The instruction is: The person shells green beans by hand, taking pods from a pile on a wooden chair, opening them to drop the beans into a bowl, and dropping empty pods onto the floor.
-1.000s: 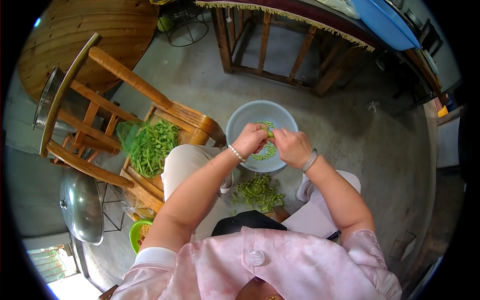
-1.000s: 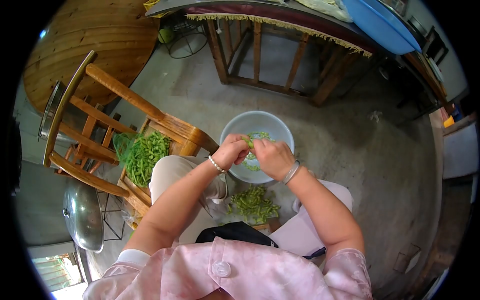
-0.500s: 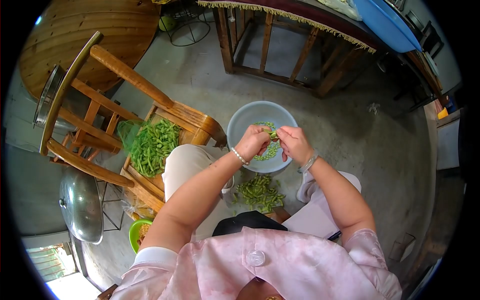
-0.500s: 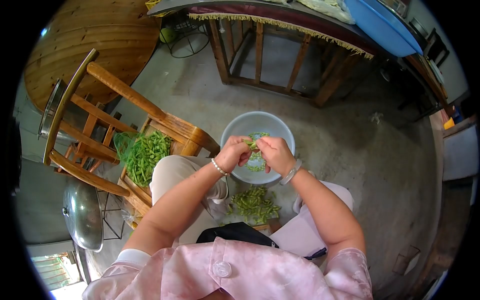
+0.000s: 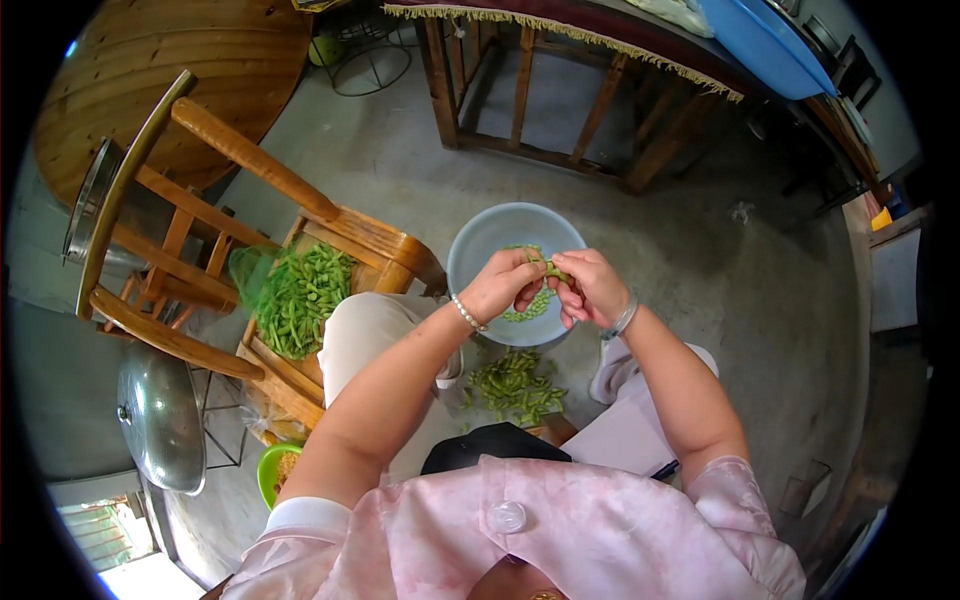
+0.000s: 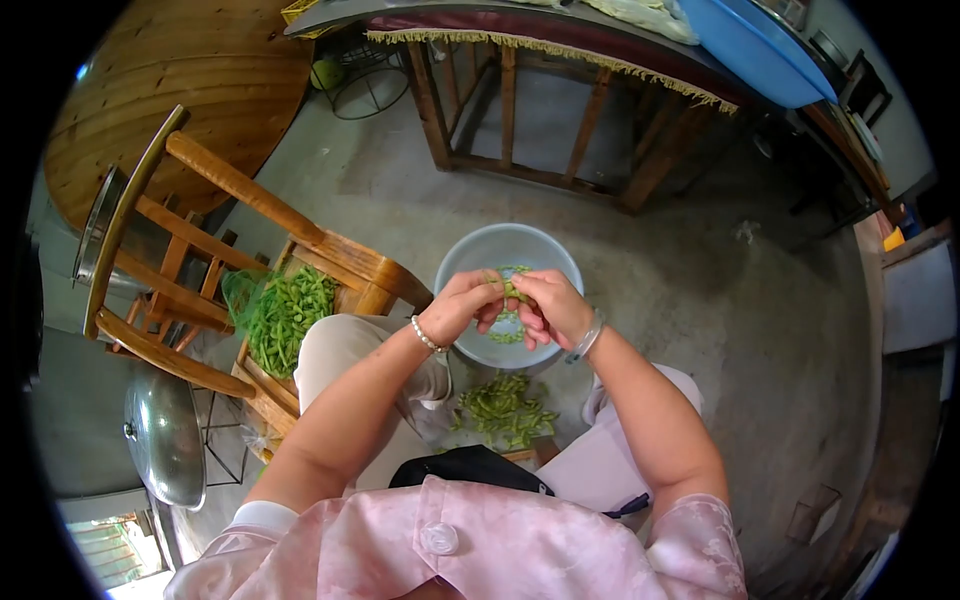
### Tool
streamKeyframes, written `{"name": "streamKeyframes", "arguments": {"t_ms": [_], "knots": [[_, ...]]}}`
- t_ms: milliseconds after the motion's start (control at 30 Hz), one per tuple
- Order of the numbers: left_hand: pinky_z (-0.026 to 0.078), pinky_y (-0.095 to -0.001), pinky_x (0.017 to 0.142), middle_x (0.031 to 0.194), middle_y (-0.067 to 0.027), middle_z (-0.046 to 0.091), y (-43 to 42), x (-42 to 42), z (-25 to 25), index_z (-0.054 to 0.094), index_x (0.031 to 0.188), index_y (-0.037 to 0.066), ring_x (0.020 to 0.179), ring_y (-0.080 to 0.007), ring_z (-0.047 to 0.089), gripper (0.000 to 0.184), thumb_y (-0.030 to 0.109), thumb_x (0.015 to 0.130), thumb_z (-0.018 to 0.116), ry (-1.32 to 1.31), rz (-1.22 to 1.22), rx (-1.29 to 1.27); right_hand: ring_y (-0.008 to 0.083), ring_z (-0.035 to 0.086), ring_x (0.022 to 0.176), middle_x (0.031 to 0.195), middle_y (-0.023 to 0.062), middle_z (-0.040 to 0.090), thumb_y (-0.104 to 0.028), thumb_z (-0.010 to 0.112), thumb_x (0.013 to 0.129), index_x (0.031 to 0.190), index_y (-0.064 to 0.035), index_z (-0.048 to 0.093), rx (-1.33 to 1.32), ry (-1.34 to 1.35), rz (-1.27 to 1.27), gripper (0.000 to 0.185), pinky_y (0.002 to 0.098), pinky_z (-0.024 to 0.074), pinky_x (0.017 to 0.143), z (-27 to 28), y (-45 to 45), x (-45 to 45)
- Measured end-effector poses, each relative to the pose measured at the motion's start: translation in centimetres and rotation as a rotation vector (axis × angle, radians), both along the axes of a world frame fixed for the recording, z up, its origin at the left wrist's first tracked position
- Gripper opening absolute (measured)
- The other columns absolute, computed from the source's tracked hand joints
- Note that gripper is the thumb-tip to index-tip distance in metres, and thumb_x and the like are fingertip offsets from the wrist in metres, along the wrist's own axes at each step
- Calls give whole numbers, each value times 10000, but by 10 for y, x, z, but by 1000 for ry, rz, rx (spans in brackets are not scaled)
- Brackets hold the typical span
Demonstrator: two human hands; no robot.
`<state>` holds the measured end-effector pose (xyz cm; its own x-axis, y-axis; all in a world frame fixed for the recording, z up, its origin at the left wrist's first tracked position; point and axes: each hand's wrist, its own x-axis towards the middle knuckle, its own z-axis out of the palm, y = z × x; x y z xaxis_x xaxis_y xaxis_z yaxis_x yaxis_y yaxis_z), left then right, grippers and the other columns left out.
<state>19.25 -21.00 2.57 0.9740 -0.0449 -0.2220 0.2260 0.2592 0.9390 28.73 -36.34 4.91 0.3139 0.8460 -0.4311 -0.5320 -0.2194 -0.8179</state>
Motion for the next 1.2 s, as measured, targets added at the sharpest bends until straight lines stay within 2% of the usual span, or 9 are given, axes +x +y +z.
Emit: {"name": "streamKeyframes", "arguments": {"t_ms": [167, 267, 367, 467, 567, 767, 867, 967, 1200], "knots": [[328, -235, 420, 575, -8, 429, -1, 1, -6, 467, 702, 29, 457, -89, 369, 230, 194, 862, 458, 63, 118, -161, 127, 451, 359, 517, 47, 485, -226, 451, 913, 835, 15, 523, -3, -16, 19, 263, 262, 422, 378, -5, 2, 0], [302, -242, 386, 544, 1, 392, 2, 2, -9, 429, 668, 53, 423, -87, 324, 227, 182, 853, 456, 83, 146, -133, 131, 519, 442, 619, 60, 556, -171, 532, 880, 923, 11, 553, -7, -635, -38, 189, 253, 436, 417, -20, 5, -1], [277, -251, 361, 519, 10, 352, 0, 2, -8, 413, 649, 66, 404, -85, 305, 223, 161, 847, 455, 163, 157, -164, 126, 551, 511, 704, 63, 594, -98, 582, 837, 981, -1, 575, 74, -588, -191, 174, 253, 445, 463, -16, 8, -7], [258, -253, 355, 511, 16, 334, -1, 2, -6, 404, 636, 74, 401, -88, 305, 237, 174, 848, 440, 216, 149, -197, 168, 575, 557, 721, 99, 599, -53, 575, 818, 973, 5, 588, 183, -1084, -105, 166, 285, 460, 510, -12, 7, -8], [253, -268, 354, 517, 13, 332, 0, 1, -8, 395, 628, 75, 397, -102, 319, 250, 199, 845, 422, 258, 143, -231, 240, 588, 621, 736, 130, 594, -24, 561, 804, 973, 12, 588, 214, -1399, -84, 175, 314, 464, 554, -17, 8, -8], [299, -294, 394, 529, -19, 369, -1, 0, -12, 423, 647, 61, 404, -147, 366, 248, 225, 832, 419, 299, 180, -281, 241, 593, 631, 758, 131, 604, -2, 568, 794, 961, 5, 609, 239, -1474, -71, 171, 299, 472, 562, -17, 9, -5], [324, -290, 414, 535, -30, 389, -2, 2, -17, 438, 660, 51, 412, -158, 386, 252, 232, 834, 419, 278, 201, -270, 307, 596, 701, 788, 156, 607, -32, 560, 793, 934, 4, 580, 250, -1528, -71, 147, 362, 472, 588, -17, 9, -5], [334, -285, 408, 541, -34, 405, -1, 2, -15, 443, 668, 45, 417, -155, 402, 252, 231, 836, 420, 289, 204, -237, 308, 599, 668, 755, 152, 608, -46, 580, 782, 918, -7, 568, 226, -1562, -71, 141, 356, 474, 569, -16, 7, -5], [335, -277, 385, 539, -42, 436, 3, 6, -20, 461, 675, 31, 397, -147, 420, 224, 199, 820, 429, 235, 254, -37, 229, 632, 609, 727, 149, 627, -67, 606, 758, 906, -24, 564, 37, -1055, -331, 160, 321, 487, 544, -38, 11, -1]]}}
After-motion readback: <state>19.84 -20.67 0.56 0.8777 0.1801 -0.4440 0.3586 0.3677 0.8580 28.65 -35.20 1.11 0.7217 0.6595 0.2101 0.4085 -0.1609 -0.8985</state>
